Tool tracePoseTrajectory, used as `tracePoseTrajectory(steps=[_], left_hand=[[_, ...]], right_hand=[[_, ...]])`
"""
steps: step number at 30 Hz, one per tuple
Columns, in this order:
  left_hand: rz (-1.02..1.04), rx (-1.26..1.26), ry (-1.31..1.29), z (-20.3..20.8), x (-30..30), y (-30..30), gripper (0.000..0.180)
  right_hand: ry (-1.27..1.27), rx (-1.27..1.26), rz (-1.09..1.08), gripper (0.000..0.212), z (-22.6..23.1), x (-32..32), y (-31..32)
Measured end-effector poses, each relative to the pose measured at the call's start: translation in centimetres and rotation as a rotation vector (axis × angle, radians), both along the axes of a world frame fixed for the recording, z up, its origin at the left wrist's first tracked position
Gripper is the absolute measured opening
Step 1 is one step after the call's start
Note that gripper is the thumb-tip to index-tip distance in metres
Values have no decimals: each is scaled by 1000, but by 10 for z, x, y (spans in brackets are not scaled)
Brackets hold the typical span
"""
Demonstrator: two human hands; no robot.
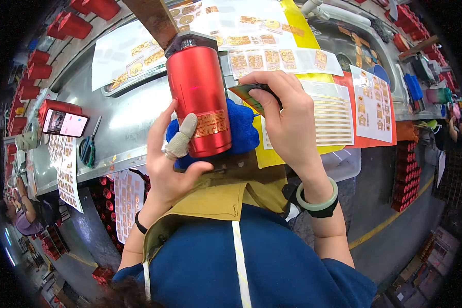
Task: Applying decorative gold labels and medallions to red metal canisters on an assembly line.
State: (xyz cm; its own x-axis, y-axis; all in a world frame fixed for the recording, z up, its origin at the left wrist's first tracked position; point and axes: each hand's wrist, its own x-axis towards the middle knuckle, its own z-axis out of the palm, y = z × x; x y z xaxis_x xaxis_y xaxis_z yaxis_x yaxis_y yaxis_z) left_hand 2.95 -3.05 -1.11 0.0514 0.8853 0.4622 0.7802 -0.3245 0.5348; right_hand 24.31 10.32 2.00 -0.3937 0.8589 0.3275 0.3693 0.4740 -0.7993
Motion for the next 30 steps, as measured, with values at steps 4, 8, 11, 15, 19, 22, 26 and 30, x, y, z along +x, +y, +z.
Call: tracePoseTrajectory(steps=[4,8,11,15,19,22,26,30], left_hand=[[104,24,58,0,13,1,90],[180,1,291,10,28,10,83],[276,12,348,-1,45,12,66],[254,103,280,-6,41,10,61],[186,6,-231,-7,23,1,89],[222,-92,-419,-12,12,4,95],[156,18,-206,-5,14,6,89],[118,66,-153,-4,14,10,91]], right_hand=[[99,-65,32,17,-7,-6,-4],[264,-207,18,16,-9,-13,-7],[246,-160,32,17,-9,-14,-7],[162,-38,66,18,-11,-6,-4],[171,-98,7,22,-8,-3,-11],[280,-233,27,22,-7,-4,-15],[327,-529,89,30,-5,-6,-23],[271,-684,90,60,-8,-15,-37]])
